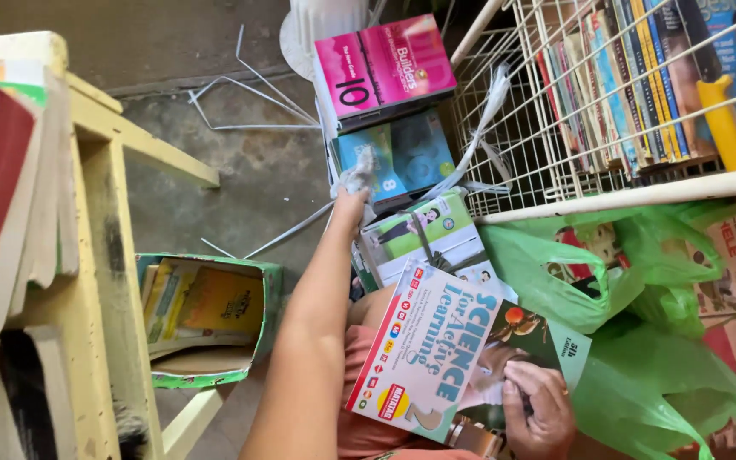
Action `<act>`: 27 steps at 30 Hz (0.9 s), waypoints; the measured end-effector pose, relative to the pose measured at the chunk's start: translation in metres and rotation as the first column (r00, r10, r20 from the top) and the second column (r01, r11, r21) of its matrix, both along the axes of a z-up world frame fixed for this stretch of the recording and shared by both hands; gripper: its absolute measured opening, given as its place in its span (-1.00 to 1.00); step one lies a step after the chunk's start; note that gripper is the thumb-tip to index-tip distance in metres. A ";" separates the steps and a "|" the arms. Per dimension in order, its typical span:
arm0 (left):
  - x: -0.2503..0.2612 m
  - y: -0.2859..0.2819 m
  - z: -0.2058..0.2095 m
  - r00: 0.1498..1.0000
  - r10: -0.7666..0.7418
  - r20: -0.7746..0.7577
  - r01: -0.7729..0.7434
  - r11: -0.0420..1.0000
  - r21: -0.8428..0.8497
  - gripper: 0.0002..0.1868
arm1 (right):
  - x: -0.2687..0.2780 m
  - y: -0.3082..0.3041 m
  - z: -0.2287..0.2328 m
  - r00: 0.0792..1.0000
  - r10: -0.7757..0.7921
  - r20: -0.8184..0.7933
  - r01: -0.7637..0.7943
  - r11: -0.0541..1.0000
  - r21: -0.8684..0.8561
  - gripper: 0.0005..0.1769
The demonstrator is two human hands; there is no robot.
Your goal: Sort and clean books by wiping them with a cloth, cutting ties, and placing them into bags.
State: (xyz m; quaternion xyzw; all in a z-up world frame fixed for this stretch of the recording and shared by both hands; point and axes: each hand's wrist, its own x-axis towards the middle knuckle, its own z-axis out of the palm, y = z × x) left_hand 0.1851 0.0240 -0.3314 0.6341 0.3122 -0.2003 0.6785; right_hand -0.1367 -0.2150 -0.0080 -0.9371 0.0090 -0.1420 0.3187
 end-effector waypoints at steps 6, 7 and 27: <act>0.012 -0.006 0.029 0.988 0.095 -0.119 -0.076 0.985 0.158 -0.42 | 0.006 0.003 0.003 0.998 -0.042 -0.056 0.046 0.996 0.080 -0.82; 0.013 -0.009 0.021 0.991 0.063 -0.116 -0.031 0.966 0.256 -0.33 | 0.008 0.003 0.003 0.998 -0.043 -0.055 0.047 0.995 0.084 -0.82; 0.031 -0.026 0.052 0.964 0.267 0.005 -0.236 0.860 -0.452 -0.78 | 0.026 0.007 0.002 0.999 -0.035 -0.038 0.037 0.999 0.038 -0.79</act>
